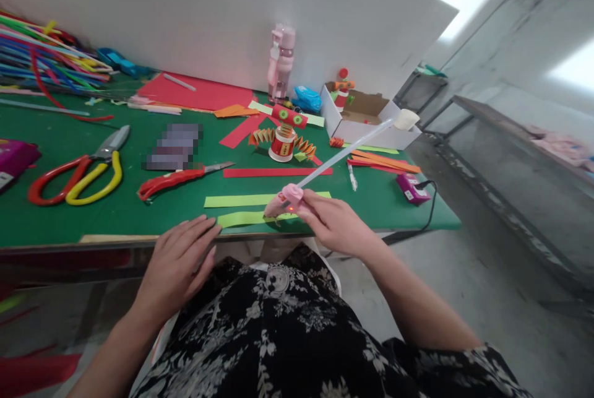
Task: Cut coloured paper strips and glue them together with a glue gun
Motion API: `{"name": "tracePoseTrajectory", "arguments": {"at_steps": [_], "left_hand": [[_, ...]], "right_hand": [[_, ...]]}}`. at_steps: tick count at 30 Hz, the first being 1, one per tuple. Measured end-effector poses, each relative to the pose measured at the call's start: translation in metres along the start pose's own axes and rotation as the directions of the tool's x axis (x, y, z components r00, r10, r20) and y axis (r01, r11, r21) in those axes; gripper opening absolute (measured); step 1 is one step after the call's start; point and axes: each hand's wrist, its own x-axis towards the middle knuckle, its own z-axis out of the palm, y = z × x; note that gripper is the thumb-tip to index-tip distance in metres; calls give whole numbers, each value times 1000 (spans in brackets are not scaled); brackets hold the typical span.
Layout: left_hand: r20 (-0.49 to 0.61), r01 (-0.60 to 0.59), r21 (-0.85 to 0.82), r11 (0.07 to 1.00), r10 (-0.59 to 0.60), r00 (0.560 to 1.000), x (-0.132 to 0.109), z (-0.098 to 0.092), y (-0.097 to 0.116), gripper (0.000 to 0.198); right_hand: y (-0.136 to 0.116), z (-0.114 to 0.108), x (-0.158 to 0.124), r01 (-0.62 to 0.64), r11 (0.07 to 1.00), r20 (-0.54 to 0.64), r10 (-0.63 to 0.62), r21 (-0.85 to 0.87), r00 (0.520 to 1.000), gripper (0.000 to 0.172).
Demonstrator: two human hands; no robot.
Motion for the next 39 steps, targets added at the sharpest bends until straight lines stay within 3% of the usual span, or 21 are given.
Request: {"name": "tracePoseTrajectory", "arguments": {"at_steps": [8, 20, 30, 39], "left_hand": [[-7, 23, -13, 1000, -23, 1000, -2, 0, -1, 58], [1, 26, -15, 1000, -26, 1000, -1, 0, 0, 56], [3, 5, 12, 1000, -5, 1000, 1, -2, 1, 48], [13, 34, -2, 999, -34, 999, -1, -1, 0, 60]], "right_hand": [[6, -11, -9, -24, 995, -59, 30, 98, 998, 31], [-8, 5, 8, 4, 999, 14, -4, 33, 1000, 27], [-11, 9, 10, 30, 1000, -18, -30, -4, 999, 24], [-10, 8, 9, 8, 999, -15, -8, -31, 1000, 25]]}}
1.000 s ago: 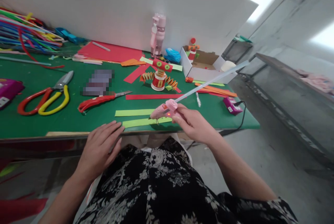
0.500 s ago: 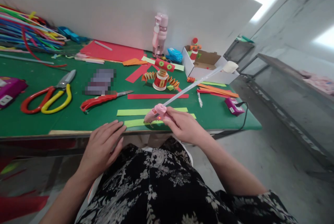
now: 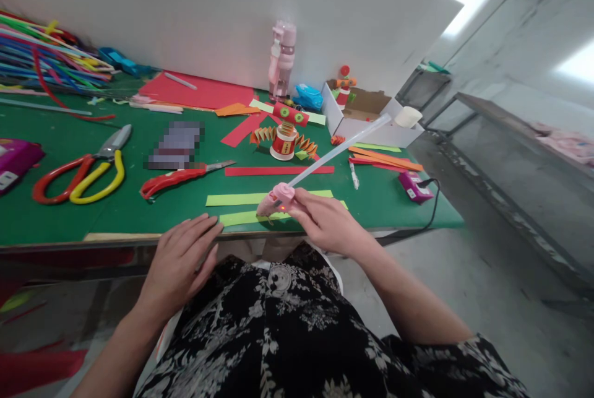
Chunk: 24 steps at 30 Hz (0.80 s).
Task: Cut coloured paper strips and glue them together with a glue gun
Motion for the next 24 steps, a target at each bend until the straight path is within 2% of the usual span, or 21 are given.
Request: {"name": "tracePoseTrajectory", "arguments": {"at_steps": [12, 24], "left_hand": [[-4, -12, 0, 1000, 12, 1000, 1, 0, 0, 53], [10, -14, -9, 1000, 14, 1000, 0, 0, -2, 60]], "right_hand": [[4, -5, -3, -32, 999, 27, 33, -22, 999, 29], [17, -18, -15, -60, 997, 39, 62, -41, 997, 28]]}}
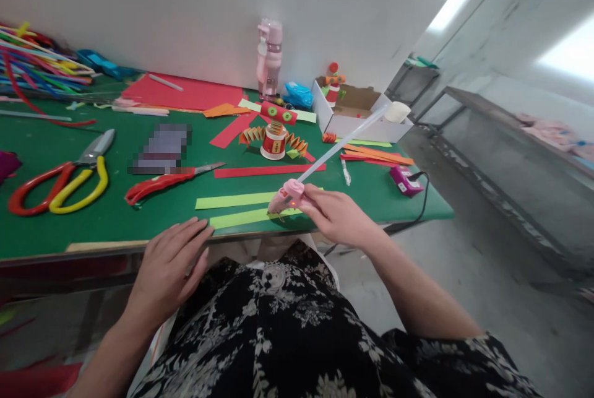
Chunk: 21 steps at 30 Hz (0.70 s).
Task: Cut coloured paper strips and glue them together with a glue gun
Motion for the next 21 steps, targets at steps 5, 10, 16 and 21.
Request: {"name": "tracePoseTrajectory", "arguments": {"at_steps": [5, 10, 16, 21], "left_hand": [[32, 20, 8, 1000, -20, 999, 0, -2, 1, 70], [7, 27, -1, 1000, -27, 1000, 0, -2, 1, 76], [-7, -39, 33, 999, 39, 999, 1, -1, -4, 79], [-20, -7, 13, 1000, 8, 1000, 2, -1, -2, 76]], "right_hand": [[8, -5, -6, -22, 1000, -1, 22, -20, 1000, 31], [15, -8, -12, -19, 999, -21, 18, -37, 1000, 31], [25, -11, -21, -70, 996, -29, 68, -63, 997, 33], [38, -13, -28, -90, 994, -42, 87, -67, 995, 33]]}}
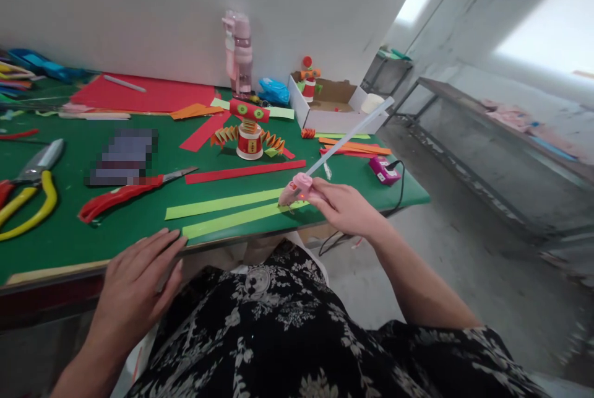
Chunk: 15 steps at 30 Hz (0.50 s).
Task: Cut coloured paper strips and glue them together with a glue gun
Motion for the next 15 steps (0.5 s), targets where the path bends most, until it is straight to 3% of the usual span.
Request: {"name": "tracePoseTrajectory", "arguments": {"at_steps": [6, 9, 12, 15], "left_hand": [[-36, -60, 25, 998, 61, 998, 3, -1, 4, 79], [-44, -65, 24, 998, 66, 997, 6, -3, 4, 80], [-37, -31, 13, 999, 31, 999, 7, -4, 5, 80], [-8, 18, -11, 1000, -18, 1000, 7, -4, 5, 80]], "right_hand": [[5, -5, -9, -80, 997, -10, 80, -3, 997, 29], [12, -5, -14, -106, 991, -40, 110, 80, 993, 26], [24, -5, -19, -151, 924, -62, 184, 352, 981, 25], [40, -3, -25, -182, 705, -28, 275, 686, 961, 33]]}}
